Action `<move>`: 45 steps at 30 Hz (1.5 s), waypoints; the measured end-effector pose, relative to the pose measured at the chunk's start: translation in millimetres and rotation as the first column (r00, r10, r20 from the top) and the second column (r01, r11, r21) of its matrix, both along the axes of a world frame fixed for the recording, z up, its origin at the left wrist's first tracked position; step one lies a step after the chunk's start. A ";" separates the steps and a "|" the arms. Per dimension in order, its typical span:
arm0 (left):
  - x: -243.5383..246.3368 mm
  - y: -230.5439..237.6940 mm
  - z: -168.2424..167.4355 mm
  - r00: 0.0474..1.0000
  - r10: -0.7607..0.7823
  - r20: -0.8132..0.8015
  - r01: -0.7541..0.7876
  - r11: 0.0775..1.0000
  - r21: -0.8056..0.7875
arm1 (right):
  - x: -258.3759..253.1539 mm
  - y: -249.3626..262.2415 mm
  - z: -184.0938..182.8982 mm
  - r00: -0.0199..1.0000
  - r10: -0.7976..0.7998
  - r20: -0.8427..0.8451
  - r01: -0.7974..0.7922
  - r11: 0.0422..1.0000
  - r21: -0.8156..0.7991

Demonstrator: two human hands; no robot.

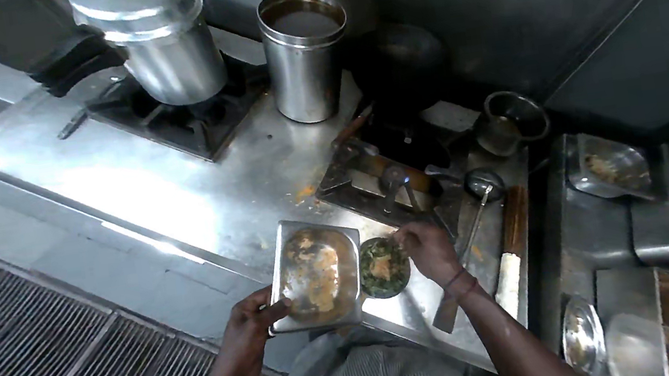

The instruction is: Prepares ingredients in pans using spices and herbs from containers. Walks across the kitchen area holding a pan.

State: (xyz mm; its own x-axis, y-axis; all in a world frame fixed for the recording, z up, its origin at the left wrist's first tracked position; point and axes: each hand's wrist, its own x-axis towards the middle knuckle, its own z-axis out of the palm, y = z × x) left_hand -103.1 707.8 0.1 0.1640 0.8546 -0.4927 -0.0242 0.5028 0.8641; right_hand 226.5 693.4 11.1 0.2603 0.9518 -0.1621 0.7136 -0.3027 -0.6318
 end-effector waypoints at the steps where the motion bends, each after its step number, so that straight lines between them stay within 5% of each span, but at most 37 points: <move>1: 1.8 0.0 -0.3 1.000 -0.014 0.001 0.014 1.000 0.001 | 0.7 0.2 2.3 1.000 -0.008 -0.020 0.008 1.000 0.001; 8: 16.3 -1.2 5.8 0.992 -0.129 0.013 0.128 0.991 0.045 | -41.1 -7.3 32.3 0.976 0.218 0.006 -0.216 0.966 0.141; 11: 27.7 -3.3 8.2 0.983 -0.175 0.045 0.171 0.982 0.079 | -65.1 0.2 21.5 0.944 0.316 0.090 -0.314 0.949 -0.033; 13: 35.1 -7.1 10.4 0.980 -0.195 0.050 0.190 0.977 0.095 | -80.5 5.9 15.0 0.944 0.294 0.149 -0.252 0.936 -0.248; 16: 42.2 -12.9 6.1 0.976 -0.212 0.042 0.206 0.971 0.119 | -91.6 7.6 7.6 0.948 0.289 0.135 -0.223 0.904 -0.365; 20: 39.6 -13.8 2.1 0.984 -0.166 0.072 0.159 0.983 0.094 | -77.6 3.8 12.4 0.938 0.306 -0.161 -0.331 0.930 -0.160; 23: 34.3 -13.5 3.3 0.984 -0.154 0.093 0.146 0.986 0.086 | -75.6 4.8 11.7 0.983 0.170 -0.075 -0.172 0.985 -0.018; 27: 36.9 -12.0 4.4 0.977 -0.178 0.120 0.166 0.981 0.104 | -93.2 6.3 4.3 0.960 0.257 0.110 -0.247 0.964 -0.096; 31: 35.0 -11.4 3.9 0.976 -0.180 0.120 0.166 0.979 0.116 | -102.0 -2.7 14.2 0.879 0.477 -0.028 -0.477 0.879 -0.001; 35: 33.4 -12.8 7.3 0.973 -0.186 0.134 0.169 0.977 0.129 | -95.3 1.2 10.0 0.954 0.268 0.135 -0.278 0.959 0.062; 37: 34.1 -13.5 8.9 0.967 -0.201 0.156 0.182 0.975 0.128 | -100.2 4.7 6.2 0.934 0.288 0.210 -0.297 0.955 0.010; 42: 33.6 -13.1 10.1 0.972 -0.175 0.156 0.156 0.979 0.131 | -112.6 -9.7 15.6 0.759 0.642 0.106 -0.635 0.767 -0.099; 45: 28.6 -12.3 10.7 0.977 -0.165 0.135 0.146 0.979 0.141 | -96.8 -11.4 27.4 0.797 0.600 0.071 -0.593 0.799 -0.099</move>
